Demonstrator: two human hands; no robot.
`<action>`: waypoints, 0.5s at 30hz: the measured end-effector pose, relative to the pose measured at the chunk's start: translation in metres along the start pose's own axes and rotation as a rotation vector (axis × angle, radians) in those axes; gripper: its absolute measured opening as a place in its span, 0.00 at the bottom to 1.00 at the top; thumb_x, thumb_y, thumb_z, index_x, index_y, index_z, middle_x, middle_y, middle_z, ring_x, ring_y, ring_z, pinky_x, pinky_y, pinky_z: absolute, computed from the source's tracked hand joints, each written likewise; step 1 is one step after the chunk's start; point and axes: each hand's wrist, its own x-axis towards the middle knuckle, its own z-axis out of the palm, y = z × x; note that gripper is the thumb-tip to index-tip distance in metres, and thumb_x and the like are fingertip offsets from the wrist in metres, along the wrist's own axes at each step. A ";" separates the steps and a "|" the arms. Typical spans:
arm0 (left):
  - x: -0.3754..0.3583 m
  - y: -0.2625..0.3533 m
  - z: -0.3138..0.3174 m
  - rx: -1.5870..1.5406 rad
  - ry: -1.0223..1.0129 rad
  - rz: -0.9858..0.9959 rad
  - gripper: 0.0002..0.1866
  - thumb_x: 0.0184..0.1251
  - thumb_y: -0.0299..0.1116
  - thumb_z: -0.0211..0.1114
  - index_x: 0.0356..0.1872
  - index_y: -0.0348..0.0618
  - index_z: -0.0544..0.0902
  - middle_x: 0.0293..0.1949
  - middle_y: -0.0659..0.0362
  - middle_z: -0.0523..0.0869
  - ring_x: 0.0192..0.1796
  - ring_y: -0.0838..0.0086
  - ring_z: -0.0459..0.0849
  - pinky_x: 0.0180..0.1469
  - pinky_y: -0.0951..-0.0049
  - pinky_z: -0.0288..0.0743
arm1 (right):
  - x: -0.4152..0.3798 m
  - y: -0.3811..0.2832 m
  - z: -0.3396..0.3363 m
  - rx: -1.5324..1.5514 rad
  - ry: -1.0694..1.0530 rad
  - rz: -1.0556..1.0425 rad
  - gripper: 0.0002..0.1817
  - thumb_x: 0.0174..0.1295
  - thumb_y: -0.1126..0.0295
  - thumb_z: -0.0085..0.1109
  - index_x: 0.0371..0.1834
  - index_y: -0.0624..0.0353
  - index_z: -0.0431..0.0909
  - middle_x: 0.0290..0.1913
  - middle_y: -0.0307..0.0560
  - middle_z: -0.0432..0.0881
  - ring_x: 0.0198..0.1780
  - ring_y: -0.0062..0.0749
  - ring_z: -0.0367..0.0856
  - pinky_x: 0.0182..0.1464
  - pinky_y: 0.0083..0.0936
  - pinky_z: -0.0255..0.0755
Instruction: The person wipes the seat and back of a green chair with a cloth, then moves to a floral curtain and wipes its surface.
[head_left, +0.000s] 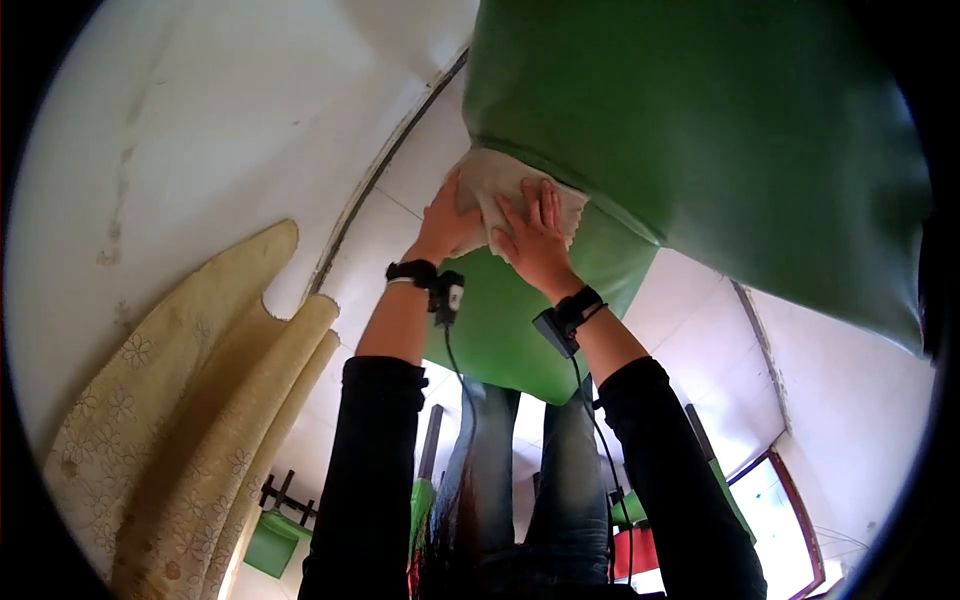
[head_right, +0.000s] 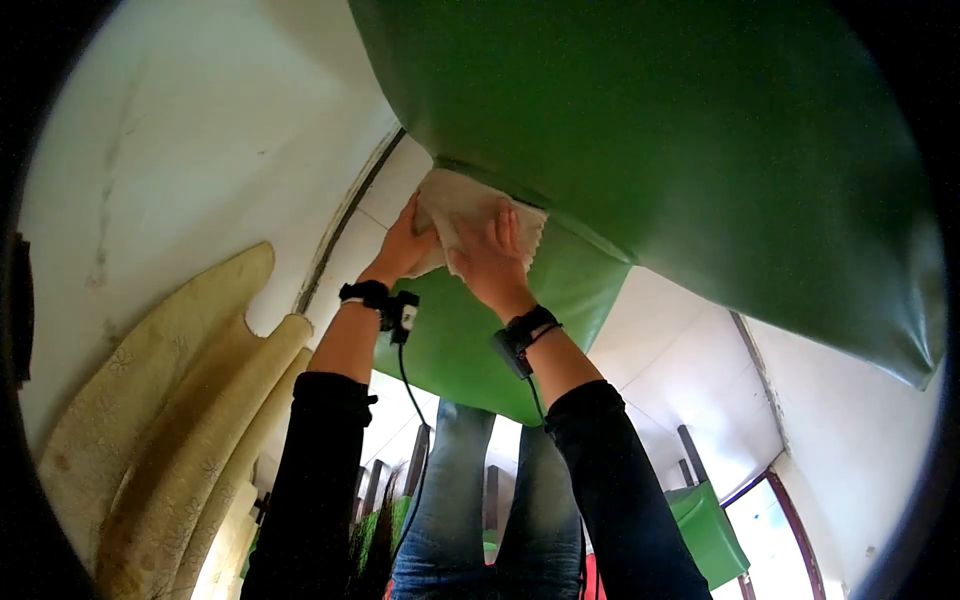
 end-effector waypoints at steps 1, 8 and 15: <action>-0.004 -0.009 -0.002 0.009 -0.010 0.003 0.37 0.45 0.41 0.59 0.58 0.36 0.56 0.56 0.46 0.64 0.59 0.58 0.62 0.59 0.61 0.55 | -0.002 -0.003 0.001 0.005 0.006 0.011 0.26 0.55 0.56 0.46 0.58 0.49 0.59 0.62 0.57 0.48 0.64 0.56 0.40 0.63 0.45 0.38; -0.092 -0.020 0.004 0.389 0.088 0.137 0.37 0.45 0.33 0.56 0.59 0.33 0.52 0.59 0.43 0.56 0.61 0.54 0.54 0.60 0.58 0.47 | -0.073 -0.035 0.014 -0.006 -0.112 -0.008 0.28 0.51 0.58 0.51 0.57 0.49 0.60 0.60 0.55 0.56 0.63 0.49 0.48 0.64 0.42 0.38; -0.189 -0.047 0.066 0.891 -0.022 0.082 0.37 0.44 0.37 0.55 0.58 0.31 0.54 0.61 0.36 0.45 0.64 0.44 0.39 0.60 0.43 0.34 | -0.193 -0.053 0.050 0.057 -0.251 -0.049 0.29 0.52 0.57 0.48 0.55 0.62 0.60 0.59 0.54 0.57 0.63 0.45 0.50 0.63 0.39 0.42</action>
